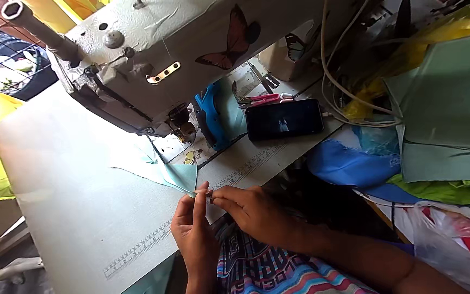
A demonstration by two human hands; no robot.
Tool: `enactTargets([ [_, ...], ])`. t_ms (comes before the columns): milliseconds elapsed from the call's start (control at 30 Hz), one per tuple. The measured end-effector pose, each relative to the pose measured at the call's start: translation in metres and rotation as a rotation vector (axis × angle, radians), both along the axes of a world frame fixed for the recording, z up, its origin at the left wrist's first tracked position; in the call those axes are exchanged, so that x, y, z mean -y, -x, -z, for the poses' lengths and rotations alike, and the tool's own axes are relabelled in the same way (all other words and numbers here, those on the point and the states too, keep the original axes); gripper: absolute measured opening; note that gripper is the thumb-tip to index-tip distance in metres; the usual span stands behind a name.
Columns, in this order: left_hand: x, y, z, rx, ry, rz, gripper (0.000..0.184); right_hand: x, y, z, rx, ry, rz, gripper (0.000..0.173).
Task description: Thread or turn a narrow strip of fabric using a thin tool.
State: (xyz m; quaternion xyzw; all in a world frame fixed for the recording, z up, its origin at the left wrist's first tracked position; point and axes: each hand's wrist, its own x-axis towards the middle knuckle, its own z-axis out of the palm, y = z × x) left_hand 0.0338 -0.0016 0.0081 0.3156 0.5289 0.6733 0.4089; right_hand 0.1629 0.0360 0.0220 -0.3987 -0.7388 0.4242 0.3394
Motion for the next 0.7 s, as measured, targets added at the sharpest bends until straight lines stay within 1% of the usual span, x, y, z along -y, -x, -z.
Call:
enactTargets([
  [67,-0.001,0.001,0.000,0.044,-0.002,0.009,0.012,-0.001,-0.002,-0.003,-0.005,0.062,-0.035,0.028],
  [200,-0.005,0.002,-0.003,0.118,0.065,-0.045,0.016,0.003,-0.003,-0.003,0.038,0.015,-0.032,0.024],
  [333,-0.007,0.005,-0.006,0.169,0.080,-0.050,0.018,0.003,-0.004,-0.006,0.051,0.038,-0.055,0.023],
  [400,-0.007,0.007,-0.006,0.187,0.075,-0.056,0.020,0.003,-0.002,-0.005,0.049,-0.021,-0.045,0.023],
  [467,-0.007,0.009,-0.006,0.213,0.062,-0.052,0.022,0.004,-0.001,0.001,0.107,-0.170,0.012,0.023],
  [567,-0.006,0.010,-0.006,0.237,0.039,-0.053,0.022,0.003,0.003,0.013,0.211,-0.415,0.175,0.024],
  [633,-0.005,0.010,-0.006,0.219,0.028,-0.050,0.020,0.003,0.002,0.012,0.234,-0.463,0.197,0.025],
  [700,-0.004,0.011,-0.004,0.190,0.014,-0.044,0.017,0.005,0.002,0.010,0.186,-0.406,0.165,0.024],
])
